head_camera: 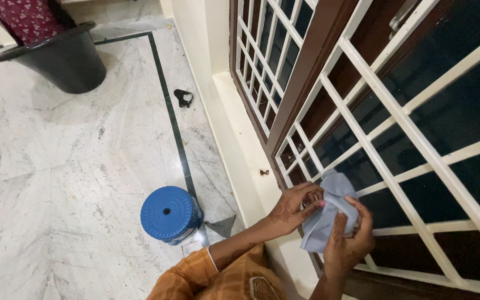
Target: The person wipes the white bars and wooden frame of a window using a blue cloth, moving their hands along the edges and between the grill.
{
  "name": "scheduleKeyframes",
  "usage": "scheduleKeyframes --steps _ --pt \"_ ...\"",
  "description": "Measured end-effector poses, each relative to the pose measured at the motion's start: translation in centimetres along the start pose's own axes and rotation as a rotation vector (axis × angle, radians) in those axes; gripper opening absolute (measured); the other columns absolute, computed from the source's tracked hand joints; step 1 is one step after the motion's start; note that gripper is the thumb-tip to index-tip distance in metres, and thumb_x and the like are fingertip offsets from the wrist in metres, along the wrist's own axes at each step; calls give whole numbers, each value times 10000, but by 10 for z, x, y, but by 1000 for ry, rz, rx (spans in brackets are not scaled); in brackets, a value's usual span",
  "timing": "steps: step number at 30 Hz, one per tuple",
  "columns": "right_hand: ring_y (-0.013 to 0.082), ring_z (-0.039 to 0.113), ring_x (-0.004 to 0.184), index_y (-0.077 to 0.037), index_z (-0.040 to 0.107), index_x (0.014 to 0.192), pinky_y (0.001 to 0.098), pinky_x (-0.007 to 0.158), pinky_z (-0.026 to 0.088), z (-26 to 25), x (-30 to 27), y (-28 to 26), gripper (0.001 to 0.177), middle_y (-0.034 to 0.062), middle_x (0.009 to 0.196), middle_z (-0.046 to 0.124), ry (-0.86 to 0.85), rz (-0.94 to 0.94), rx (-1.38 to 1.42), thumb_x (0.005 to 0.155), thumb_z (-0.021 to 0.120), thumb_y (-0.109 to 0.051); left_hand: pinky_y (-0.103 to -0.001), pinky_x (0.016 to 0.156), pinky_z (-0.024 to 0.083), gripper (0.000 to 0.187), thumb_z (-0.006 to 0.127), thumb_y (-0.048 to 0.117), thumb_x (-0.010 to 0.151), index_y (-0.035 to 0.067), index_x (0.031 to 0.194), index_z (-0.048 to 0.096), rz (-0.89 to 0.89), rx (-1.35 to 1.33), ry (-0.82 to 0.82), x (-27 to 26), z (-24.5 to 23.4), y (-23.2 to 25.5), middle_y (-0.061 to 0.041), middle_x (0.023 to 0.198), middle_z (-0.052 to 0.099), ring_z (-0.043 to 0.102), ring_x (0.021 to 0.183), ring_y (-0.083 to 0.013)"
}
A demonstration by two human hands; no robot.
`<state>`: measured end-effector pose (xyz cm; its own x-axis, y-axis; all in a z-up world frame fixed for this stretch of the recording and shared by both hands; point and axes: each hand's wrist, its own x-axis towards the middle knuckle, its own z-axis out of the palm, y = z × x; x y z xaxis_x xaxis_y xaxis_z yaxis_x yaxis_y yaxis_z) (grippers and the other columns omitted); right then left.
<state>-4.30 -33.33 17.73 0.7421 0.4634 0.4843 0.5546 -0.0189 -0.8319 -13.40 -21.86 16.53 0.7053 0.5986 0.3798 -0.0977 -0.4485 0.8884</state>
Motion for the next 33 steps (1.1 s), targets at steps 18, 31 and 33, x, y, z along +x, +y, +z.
scheduleKeyframes --steps 18,31,33 --pt "189 681 881 8 615 1281 286 747 551 5 9 0 306 138 1143 694 117 213 0 1044 622 -185 -234 562 465 231 702 200 970 7 1093 674 -277 -257 96 19 -9 -33 13 741 607 542 620 -62" --pt "395 349 1513 11 317 1454 495 1186 424 29 -23 29 548 246 1598 188 121 -76 206 1053 595 -237 -376 1184 424 446 635 -29 932 11 1332 441 198 -293 139 45 31 6 -122 1351 475 502 1343 -239" --pt "415 326 1550 -4 316 1489 523 1232 391 27 -27 29 541 250 1610 189 126 -127 212 1089 565 -268 -374 1193 423 538 666 -8 919 26 1370 375 209 -369 101 55 43 17 -119 1394 445 468 1379 -246"
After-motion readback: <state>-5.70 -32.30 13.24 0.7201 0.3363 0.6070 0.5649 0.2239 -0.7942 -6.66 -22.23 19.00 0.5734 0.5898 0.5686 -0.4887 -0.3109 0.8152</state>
